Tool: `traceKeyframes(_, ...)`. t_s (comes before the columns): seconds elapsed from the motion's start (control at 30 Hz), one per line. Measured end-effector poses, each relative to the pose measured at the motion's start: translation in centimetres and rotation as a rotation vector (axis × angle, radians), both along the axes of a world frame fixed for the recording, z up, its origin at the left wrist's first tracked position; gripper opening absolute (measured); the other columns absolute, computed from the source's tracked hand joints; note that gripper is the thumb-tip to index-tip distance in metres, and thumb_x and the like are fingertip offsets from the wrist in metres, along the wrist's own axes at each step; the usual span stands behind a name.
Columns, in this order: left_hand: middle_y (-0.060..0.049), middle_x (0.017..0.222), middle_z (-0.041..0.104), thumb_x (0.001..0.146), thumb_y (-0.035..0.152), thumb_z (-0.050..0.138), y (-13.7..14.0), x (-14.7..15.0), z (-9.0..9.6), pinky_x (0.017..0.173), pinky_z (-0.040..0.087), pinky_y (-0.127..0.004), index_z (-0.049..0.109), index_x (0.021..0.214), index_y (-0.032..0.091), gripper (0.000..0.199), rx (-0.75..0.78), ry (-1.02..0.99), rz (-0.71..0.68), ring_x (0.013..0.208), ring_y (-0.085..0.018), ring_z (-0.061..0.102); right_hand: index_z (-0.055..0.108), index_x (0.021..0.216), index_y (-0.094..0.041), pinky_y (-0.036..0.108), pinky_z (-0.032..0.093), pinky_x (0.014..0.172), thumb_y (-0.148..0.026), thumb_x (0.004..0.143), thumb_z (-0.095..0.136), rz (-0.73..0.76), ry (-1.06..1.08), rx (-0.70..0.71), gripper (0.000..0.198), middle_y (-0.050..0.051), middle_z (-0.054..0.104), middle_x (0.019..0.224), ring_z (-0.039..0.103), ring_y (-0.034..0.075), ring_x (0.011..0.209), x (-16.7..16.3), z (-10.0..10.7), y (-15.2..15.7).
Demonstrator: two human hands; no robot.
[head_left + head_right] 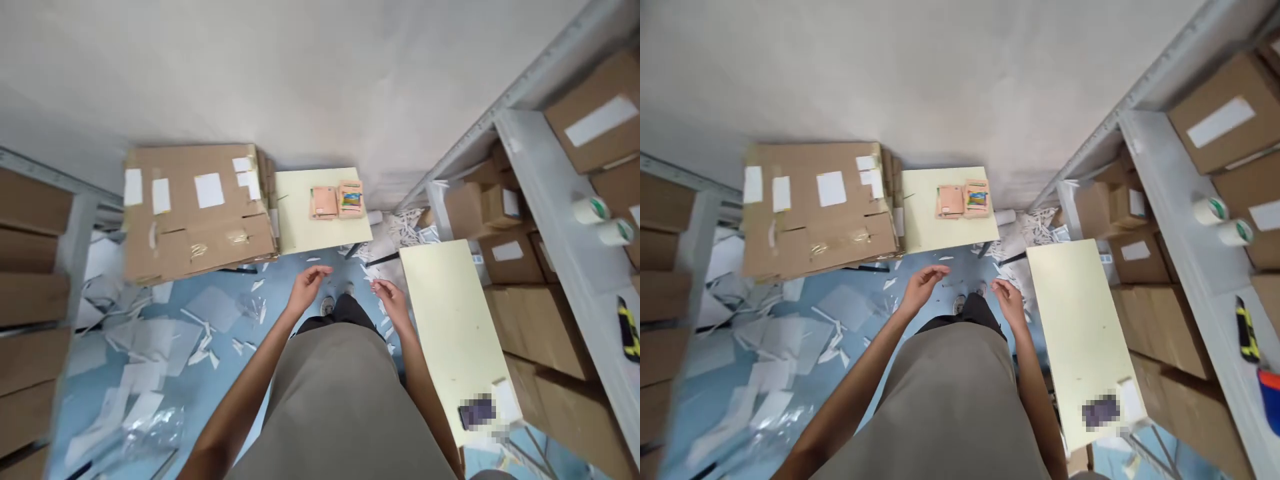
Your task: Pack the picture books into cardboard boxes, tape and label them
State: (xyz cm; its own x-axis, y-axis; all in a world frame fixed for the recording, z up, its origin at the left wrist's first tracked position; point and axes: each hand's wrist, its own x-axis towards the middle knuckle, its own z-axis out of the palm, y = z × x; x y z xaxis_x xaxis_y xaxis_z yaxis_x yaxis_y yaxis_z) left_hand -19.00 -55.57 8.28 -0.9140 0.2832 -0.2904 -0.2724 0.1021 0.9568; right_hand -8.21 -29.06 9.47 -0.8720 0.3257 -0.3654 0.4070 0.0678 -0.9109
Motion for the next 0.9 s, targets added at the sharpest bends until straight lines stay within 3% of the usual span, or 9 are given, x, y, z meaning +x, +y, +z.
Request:
traceKeyframes(0.2,-0.012,0.119,0.084,0.093,0.057,0.069,-4.5,-3.4,-2.0,0.111,0.060,-0.045,0.079,0.111,0.021,0.042,-0.021,-0.040,0.200,0.113,-0.027,0.078,0.081,0.114,-0.022,0.050,0.064,0.102,-0.066,0.090,0.075,0.159,-0.017,0.004,0.050,0.014,0.085,0.119,0.082,0.034,0.109,-8.8,-0.9,-2.1)
traceKeyframes(0.4,-0.016,0.130,0.081,0.095,0.049,0.069,-5.3,-10.5,-4.9,0.115,0.058,-0.048,0.076,0.120,0.019,0.040,-0.076,-0.075,0.234,0.124,-0.029,0.077,0.083,0.112,-0.022,0.050,0.064,0.104,-0.068,0.089,0.076,0.220,0.002,0.016,0.052,0.014,0.086,0.118,0.081,0.034,0.111,-18.4,-3.2,-3.4)
traceKeyframes(0.5,-0.019,0.140,0.077,0.094,0.040,0.071,-4.8,-15.0,-6.5,0.112,0.060,-0.049,0.074,0.127,0.016,0.041,-0.174,-0.144,0.179,0.123,-0.031,0.077,0.083,0.118,-0.022,0.049,0.064,0.106,-0.068,0.091,0.074,0.237,0.019,0.048,0.055,0.014,0.083,0.128,0.078,0.035,0.123,-23.1,-5.2,-4.4)
traceKeyframes(0.6,-0.022,0.148,0.072,0.093,0.032,0.070,-3.1,-19.5,-8.2,0.109,0.061,-0.049,0.071,0.135,0.015,0.045,-0.272,-0.208,0.130,0.124,-0.032,0.077,0.075,0.143,-0.021,0.052,0.060,0.115,-0.064,0.097,0.068,0.329,0.014,0.138,0.064,0.016,0.069,0.155,0.063,0.037,0.147,-27.6,-7.8,-5.8)
traceKeyframes(0.7,-0.024,0.150,0.070,0.094,0.028,0.069,-0.4,-23.7,-10.2,0.108,0.061,-0.047,0.068,0.139,0.013,0.047,-0.336,-0.227,0.098,0.125,-0.032,0.077,0.057,0.164,-0.017,0.058,0.038,0.134,-0.048,0.103,0.063,0.448,-0.015,0.335,0.069,0.018,0.046,0.176,0.035,0.037,0.169,-31.8,-10.8,-7.4)
traceKeyframes(0.77,-0.024,0.146,0.072,0.094,0.027,0.069,1.2,-26.0,-11.4,0.110,0.060,-0.047,0.069,0.135,0.012,0.043,-0.349,-0.230,0.081,0.126,-0.032,0.076,0.044,0.172,-0.012,0.061,0.023,0.140,-0.036,0.103,0.061,0.508,-0.058,0.458,0.074,0.020,0.034,0.182,0.020,0.036,0.174,-33.9,-12.8,-8.5)
traceKeyframes(0.9,-0.021,0.133,0.078,0.094,0.027,0.070,2.8,-28.8,-13.1,0.115,0.055,-0.048,0.074,0.119,0.014,0.029,-0.369,-0.232,0.057,0.126,-0.031,0.075,0.027,0.175,0.001,0.064,0.013,0.140,-0.021,0.097,0.062,0.573,-0.153,0.607,0.088,0.028,0.017,0.185,0.005,0.041,0.175,-35.3,-15.7,-11.2)
